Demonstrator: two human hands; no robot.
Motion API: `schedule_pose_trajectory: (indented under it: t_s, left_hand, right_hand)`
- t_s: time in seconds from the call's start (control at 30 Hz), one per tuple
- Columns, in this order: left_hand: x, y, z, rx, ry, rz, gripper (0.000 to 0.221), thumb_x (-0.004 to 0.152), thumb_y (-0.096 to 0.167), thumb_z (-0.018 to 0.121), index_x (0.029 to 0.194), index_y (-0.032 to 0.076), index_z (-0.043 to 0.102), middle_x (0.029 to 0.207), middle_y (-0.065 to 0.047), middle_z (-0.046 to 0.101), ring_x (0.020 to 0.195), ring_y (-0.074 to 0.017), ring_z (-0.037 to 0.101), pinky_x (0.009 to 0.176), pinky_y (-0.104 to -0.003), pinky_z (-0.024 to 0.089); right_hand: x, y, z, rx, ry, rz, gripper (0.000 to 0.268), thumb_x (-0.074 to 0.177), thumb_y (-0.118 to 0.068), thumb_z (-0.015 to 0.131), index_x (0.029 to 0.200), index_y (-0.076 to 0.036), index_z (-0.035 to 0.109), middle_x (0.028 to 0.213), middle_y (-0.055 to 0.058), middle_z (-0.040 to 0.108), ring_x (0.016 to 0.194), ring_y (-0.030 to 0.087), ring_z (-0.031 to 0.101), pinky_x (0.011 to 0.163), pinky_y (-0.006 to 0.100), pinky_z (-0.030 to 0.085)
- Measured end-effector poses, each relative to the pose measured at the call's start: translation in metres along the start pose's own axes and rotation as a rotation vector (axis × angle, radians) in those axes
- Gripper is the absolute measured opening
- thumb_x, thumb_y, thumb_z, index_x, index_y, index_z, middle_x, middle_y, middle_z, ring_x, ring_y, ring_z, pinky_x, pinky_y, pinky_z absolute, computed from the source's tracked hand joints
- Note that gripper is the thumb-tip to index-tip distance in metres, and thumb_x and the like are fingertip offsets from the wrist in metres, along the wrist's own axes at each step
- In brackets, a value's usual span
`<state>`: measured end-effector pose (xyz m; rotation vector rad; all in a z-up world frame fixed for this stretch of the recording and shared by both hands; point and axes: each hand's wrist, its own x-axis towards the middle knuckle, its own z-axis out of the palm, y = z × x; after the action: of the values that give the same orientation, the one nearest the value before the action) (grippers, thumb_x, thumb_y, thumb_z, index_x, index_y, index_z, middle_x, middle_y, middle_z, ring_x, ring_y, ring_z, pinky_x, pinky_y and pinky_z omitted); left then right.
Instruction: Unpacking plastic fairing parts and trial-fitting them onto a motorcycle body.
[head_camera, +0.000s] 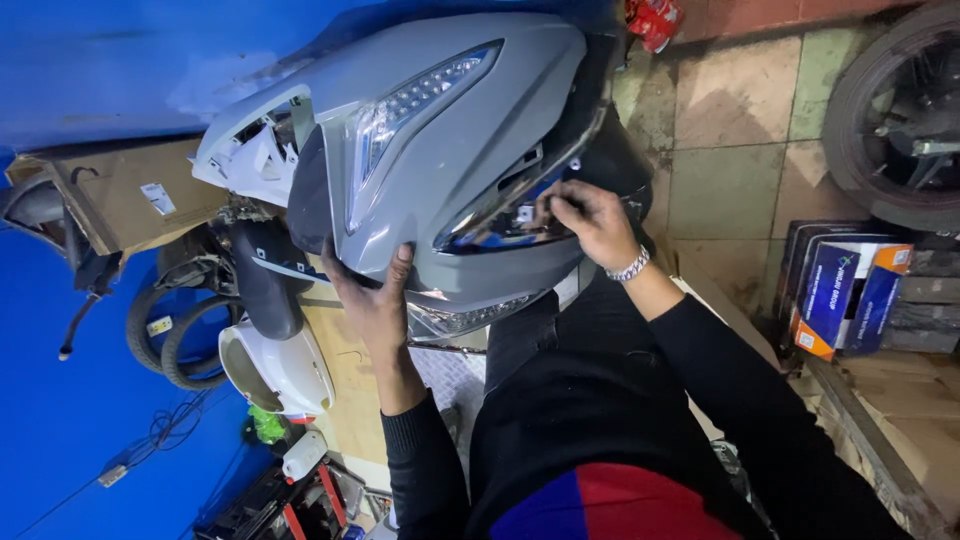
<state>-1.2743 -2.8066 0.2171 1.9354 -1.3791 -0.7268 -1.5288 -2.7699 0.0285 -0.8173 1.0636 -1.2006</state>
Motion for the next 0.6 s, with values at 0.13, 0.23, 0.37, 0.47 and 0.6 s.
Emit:
schedule_pose_trajectory:
  t_s: [0.13, 0.23, 0.37, 0.47, 0.6]
  left_hand:
    - [-0.001, 0.008, 0.002, -0.083, -0.007, -0.020, 0.103, 0.081, 0.036, 0.090, 0.152, -0.009, 0.032, 0.149, -0.025, 0.048, 0.139, -0.0308, 0.048, 0.121, -0.038, 0.034]
    - [-0.002, 0.005, 0.002, -0.052, 0.007, -0.021, 0.102, 0.082, 0.034, 0.091, 0.153, -0.009, 0.032, 0.150, -0.024, 0.048, 0.139, -0.0305, 0.048, 0.122, -0.038, 0.033]
    - [-0.002, 0.007, 0.003, -0.082, 0.005, -0.045, 0.102, 0.081, 0.035, 0.091, 0.152, -0.009, 0.032, 0.149, -0.025, 0.049, 0.138, -0.0302, 0.049, 0.121, -0.038, 0.034]
    - [-0.003, 0.005, 0.002, -0.036, 0.014, -0.032, 0.103, 0.082, 0.035, 0.091, 0.153, -0.009, 0.032, 0.150, -0.025, 0.048, 0.139, -0.0303, 0.048, 0.121, -0.038, 0.034]
    - [-0.002, 0.001, 0.001, -0.041, 0.002, -0.011, 0.102, 0.083, 0.035, 0.091, 0.154, -0.009, 0.031, 0.151, -0.025, 0.047, 0.141, -0.0309, 0.047, 0.123, -0.039, 0.034]
  right_hand:
    - [-0.037, 0.061, -0.029, 0.501, 0.250, 0.086, 0.019, 0.108, -0.018, 0.065, 0.117, -0.001, 0.068, 0.106, 0.006, 0.069, 0.094, 0.014, 0.063, 0.089, 0.029, 0.050]
    - [-0.044, 0.022, -0.049, 0.692, 0.010, -0.193, 0.032, 0.104, -0.035, 0.062, 0.118, -0.007, 0.069, 0.101, 0.008, 0.066, 0.084, 0.014, 0.055, 0.079, 0.028, 0.044]
    - [-0.041, -0.004, -0.050, 0.776, 0.048, -0.260, 0.041, 0.106, -0.042, 0.057, 0.124, -0.006, 0.068, 0.087, 0.005, 0.062, 0.072, 0.012, 0.051, 0.074, 0.029, 0.039]
    - [-0.037, -0.010, -0.056, 0.818, -0.016, -0.292, 0.049, 0.092, -0.047, 0.064, 0.120, -0.007, 0.067, 0.089, 0.005, 0.058, 0.075, 0.011, 0.049, 0.071, 0.026, 0.037]
    - [-0.042, 0.029, -0.075, 0.924, -0.016, -0.111, 0.031, 0.105, -0.038, 0.062, 0.108, -0.008, 0.068, 0.073, 0.003, 0.057, 0.061, 0.008, 0.046, 0.061, 0.023, 0.034]
